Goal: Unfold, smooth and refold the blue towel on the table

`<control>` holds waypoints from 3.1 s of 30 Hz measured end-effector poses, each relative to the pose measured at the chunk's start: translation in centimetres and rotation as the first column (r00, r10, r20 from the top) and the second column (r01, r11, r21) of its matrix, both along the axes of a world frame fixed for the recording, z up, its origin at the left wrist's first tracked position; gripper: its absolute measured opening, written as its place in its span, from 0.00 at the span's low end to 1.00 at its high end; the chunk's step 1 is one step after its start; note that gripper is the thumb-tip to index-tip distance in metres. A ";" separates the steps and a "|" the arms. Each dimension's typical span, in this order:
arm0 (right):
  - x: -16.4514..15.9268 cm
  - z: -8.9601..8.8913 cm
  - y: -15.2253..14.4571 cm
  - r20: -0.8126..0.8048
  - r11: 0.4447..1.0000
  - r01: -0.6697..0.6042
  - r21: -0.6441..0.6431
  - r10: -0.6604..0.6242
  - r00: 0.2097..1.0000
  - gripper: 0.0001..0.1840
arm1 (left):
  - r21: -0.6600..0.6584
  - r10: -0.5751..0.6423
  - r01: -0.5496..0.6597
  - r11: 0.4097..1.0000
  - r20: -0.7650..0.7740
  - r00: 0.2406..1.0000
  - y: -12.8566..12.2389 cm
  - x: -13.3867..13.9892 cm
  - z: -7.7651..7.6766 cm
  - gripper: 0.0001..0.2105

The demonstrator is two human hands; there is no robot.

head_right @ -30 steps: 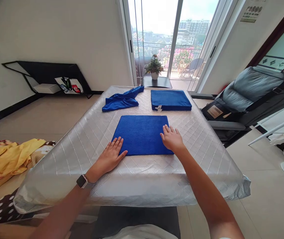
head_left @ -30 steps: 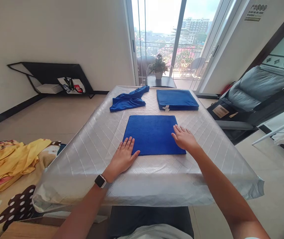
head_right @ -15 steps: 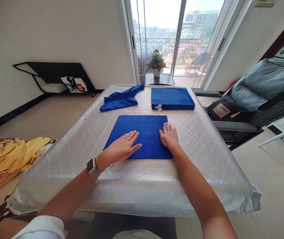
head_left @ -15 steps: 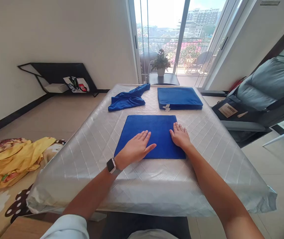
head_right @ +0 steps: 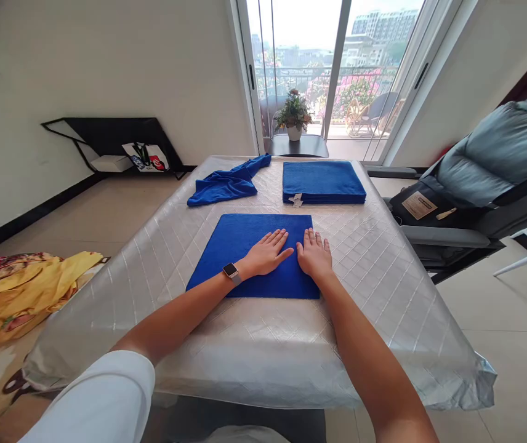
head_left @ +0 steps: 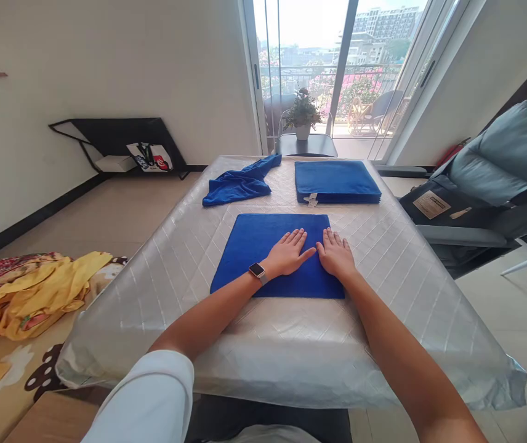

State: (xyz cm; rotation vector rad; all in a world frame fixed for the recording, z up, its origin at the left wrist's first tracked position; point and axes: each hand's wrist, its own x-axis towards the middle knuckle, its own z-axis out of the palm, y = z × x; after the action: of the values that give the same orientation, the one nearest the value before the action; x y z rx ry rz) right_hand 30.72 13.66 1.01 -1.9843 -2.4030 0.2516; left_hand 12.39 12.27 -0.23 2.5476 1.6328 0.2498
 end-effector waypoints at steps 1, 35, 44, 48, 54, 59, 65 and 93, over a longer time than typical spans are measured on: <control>0.0 0.0 0.0 -0.009 1.000 0.002 -0.004 -0.002 1.000 0.36 | -0.015 0.040 -0.040 0.999 -0.007 0.999 0.0 -1.5 0.1 0.38; -1.9 1.5 5.6 -0.009 0.999 -0.037 0.001 0.037 0.999 0.36 | -0.037 0.467 -0.468 0.883 -0.037 0.883 0.2 -14.4 -0.6 0.45; -0.8 -1.4 7.7 -0.084 1.000 -0.001 0.029 0.003 0.996 0.38 | -0.023 0.479 -0.483 0.875 -0.094 0.873 0.3 -15.0 -1.0 0.43; -0.6 -1.2 7.8 -0.077 1.000 -0.014 0.024 0.016 0.997 0.38 | 0.003 0.468 -0.470 0.883 -0.098 0.878 0.3 -15.3 -1.5 0.43; -1.0 -0.7 6.9 -0.082 0.999 0.031 0.027 -0.029 0.996 0.36 | -0.016 0.451 -0.453 0.892 -0.061 0.891 0.7 -16.4 -1.8 0.42; -1.0 -0.8 6.6 -0.101 0.998 0.035 0.051 -0.030 0.994 0.35 | 0.024 0.459 -0.459 0.888 -0.005 0.888 0.8 -17.0 -1.5 0.40; -1.2 -1.1 6.7 -0.114 0.996 0.047 0.074 -0.038 0.993 0.35 | 0.088 0.198 -0.199 0.976 0.021 0.980 1.1 -10.5 -0.1 0.35; -1.1 -1.0 6.7 -0.091 0.995 0.054 0.079 -0.047 0.995 0.35 | -0.005 0.498 -0.498 0.867 0.019 0.867 5.5 -13.6 -0.8 0.38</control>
State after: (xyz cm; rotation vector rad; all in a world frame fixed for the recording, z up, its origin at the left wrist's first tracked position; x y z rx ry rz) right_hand 29.60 20.37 0.00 -1.9526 -2.2685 0.2312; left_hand -1.23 17.81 -1.02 2.0607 2.2564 0.3114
